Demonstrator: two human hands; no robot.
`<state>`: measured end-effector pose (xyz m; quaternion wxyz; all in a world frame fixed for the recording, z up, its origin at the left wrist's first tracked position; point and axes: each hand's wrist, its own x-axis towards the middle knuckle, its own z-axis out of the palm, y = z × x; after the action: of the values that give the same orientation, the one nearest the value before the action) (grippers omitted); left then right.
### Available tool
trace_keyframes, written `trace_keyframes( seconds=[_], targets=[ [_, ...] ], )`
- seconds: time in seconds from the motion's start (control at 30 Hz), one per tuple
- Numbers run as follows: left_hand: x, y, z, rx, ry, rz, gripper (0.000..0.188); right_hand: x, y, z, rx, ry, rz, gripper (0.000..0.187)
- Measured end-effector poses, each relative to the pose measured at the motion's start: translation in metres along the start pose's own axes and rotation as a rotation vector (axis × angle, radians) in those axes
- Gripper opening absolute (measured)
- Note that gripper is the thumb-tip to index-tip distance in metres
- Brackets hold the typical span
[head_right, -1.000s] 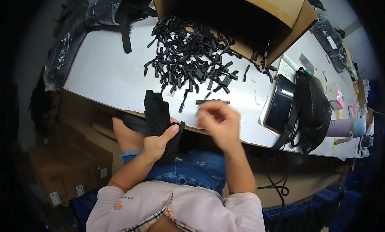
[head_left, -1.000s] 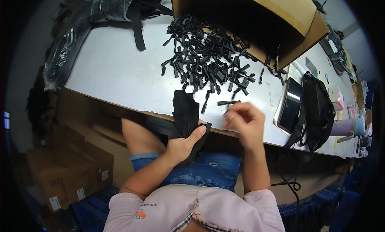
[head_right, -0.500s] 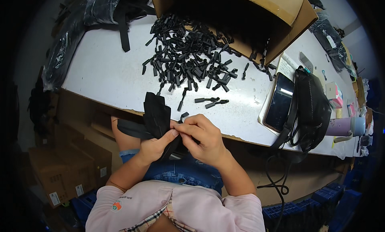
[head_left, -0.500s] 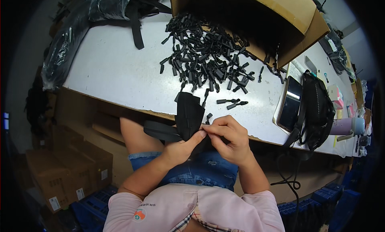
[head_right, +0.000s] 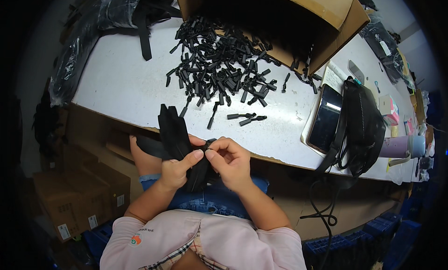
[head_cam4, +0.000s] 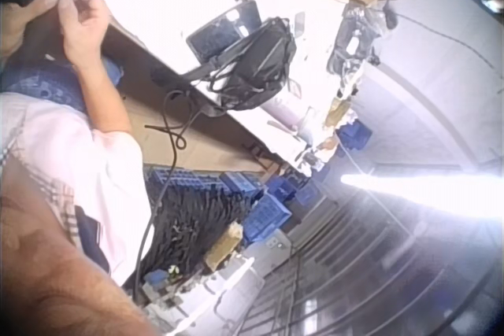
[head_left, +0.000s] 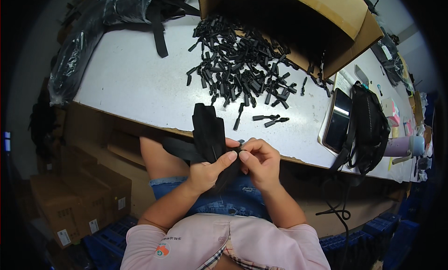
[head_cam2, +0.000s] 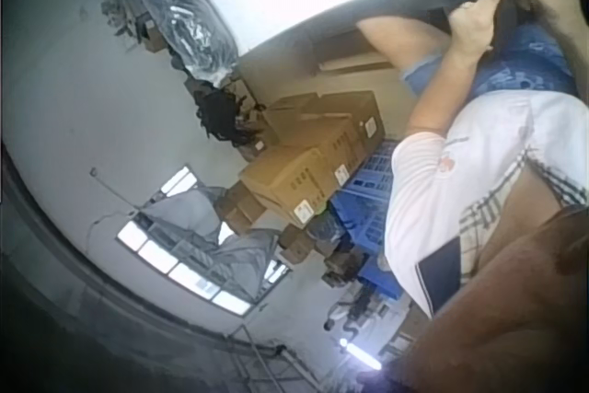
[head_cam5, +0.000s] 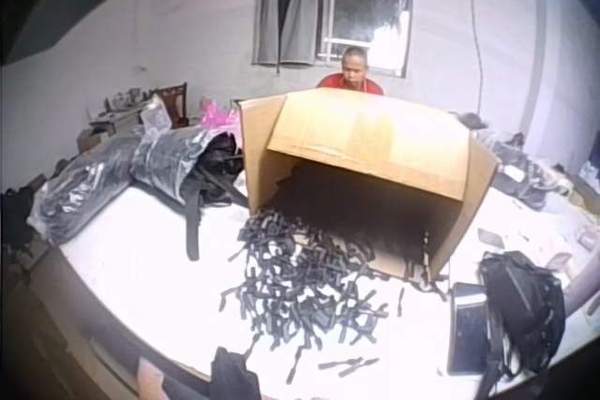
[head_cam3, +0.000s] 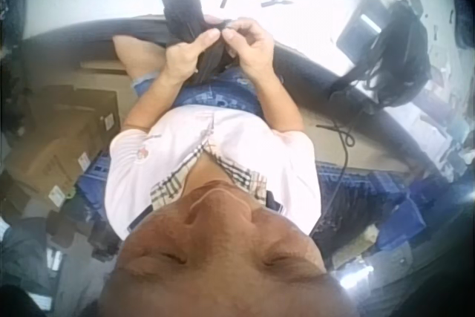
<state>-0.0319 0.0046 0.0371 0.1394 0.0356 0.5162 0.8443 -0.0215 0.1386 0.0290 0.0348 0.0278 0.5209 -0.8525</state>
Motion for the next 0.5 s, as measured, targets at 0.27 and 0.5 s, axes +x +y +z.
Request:
trace_keyframes(
  seconds=[0.27,0.5],
  targets=[
    [-0.002,-0.003,-0.007,0.158,-0.040,-0.066,0.021,0.004,-0.009,-0.011,0.189,-0.089,0.269,0.005],
    [-0.002,-0.005,0.000,0.170,0.047,-0.050,0.019,-0.001,0.010,0.001,-0.505,0.052,-0.468,0.004]
  ],
)
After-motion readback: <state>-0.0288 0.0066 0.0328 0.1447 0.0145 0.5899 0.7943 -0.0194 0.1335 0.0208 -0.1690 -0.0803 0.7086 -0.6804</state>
